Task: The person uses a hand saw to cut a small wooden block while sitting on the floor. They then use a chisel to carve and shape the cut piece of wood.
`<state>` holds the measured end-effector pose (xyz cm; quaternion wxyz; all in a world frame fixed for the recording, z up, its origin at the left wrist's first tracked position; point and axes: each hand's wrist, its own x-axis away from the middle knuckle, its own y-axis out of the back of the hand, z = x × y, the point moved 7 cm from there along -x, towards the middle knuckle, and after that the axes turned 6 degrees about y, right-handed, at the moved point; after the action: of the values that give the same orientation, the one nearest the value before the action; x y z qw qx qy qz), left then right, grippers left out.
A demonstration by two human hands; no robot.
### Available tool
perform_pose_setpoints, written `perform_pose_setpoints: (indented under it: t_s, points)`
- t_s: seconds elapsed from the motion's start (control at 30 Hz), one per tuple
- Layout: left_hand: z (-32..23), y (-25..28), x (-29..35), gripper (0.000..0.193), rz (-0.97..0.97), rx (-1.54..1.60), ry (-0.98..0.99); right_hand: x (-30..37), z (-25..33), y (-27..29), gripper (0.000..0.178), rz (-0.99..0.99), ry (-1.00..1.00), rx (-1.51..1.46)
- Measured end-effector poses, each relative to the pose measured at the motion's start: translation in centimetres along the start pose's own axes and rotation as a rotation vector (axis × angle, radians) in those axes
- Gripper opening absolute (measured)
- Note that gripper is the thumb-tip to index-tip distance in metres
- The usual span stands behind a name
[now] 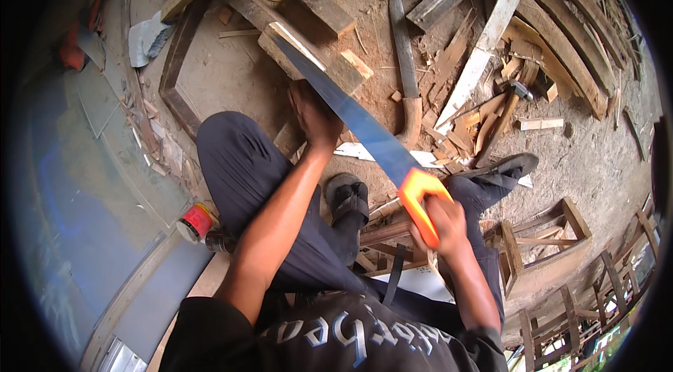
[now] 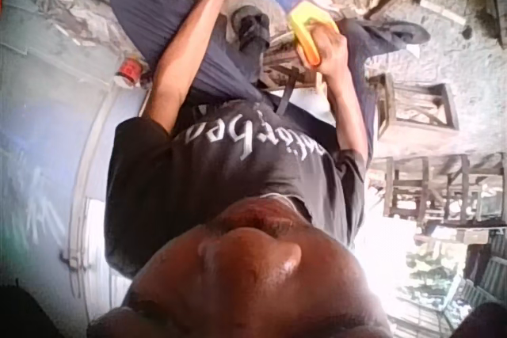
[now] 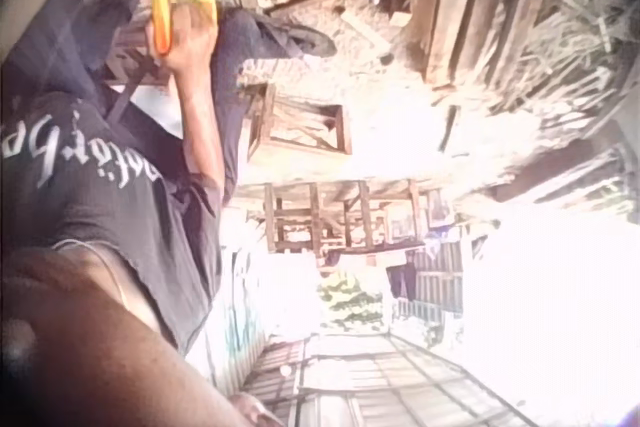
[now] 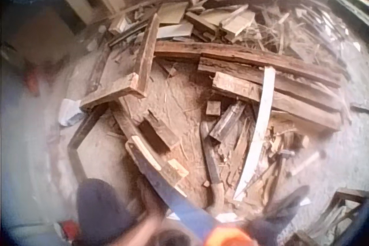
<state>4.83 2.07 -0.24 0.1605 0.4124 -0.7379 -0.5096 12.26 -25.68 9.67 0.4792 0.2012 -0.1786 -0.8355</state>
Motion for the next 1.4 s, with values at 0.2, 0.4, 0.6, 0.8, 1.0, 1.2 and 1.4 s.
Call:
perform_pose_setpoints:
  t_s: [0.2, 0.4, 0.6, 0.8, 1.0, 1.2, 1.4]
  points:
    - [3.2, -1.0, 0.4, 0.059, 0.111, 0.304, 0.073, -2.4, -1.0, -0.2, 0.024, 0.027, -0.019, -0.019]
    - [-0.9, 0.6, -0.6, 0.036, -0.200, 0.106, -0.012, -1.2, -2.5, -0.3, 0.017, 0.112, -0.085, -0.158]
    - [0.8, -0.6, 0.3, 0.041, -0.027, 0.144, 0.107, -1.0, -4.8, -3.8, 0.029, 0.399, 0.069, -0.140]
    - [-1.0, 0.5, -0.7, 0.018, -0.069, 0.058, 0.039, -0.5, -4.6, -3.3, 0.029, 0.563, 0.015, -0.170]
    - [-0.2, -0.4, -0.3, 0.005, -0.114, -0.002, 0.139, -3.2, -1.1, 0.4, 0.025, 0.552, -0.372, -0.287]
    - [-1.0, 1.0, -0.1, 0.012, -0.196, 0.038, 0.136, -2.0, -0.7, 0.5, 0.035, 0.412, -0.350, -0.143]
    - [2.6, 4.0, 1.8, 0.052, -0.197, 0.126, 0.180, -0.5, -2.1, -0.9, 0.022, 0.302, -0.452, -0.269]
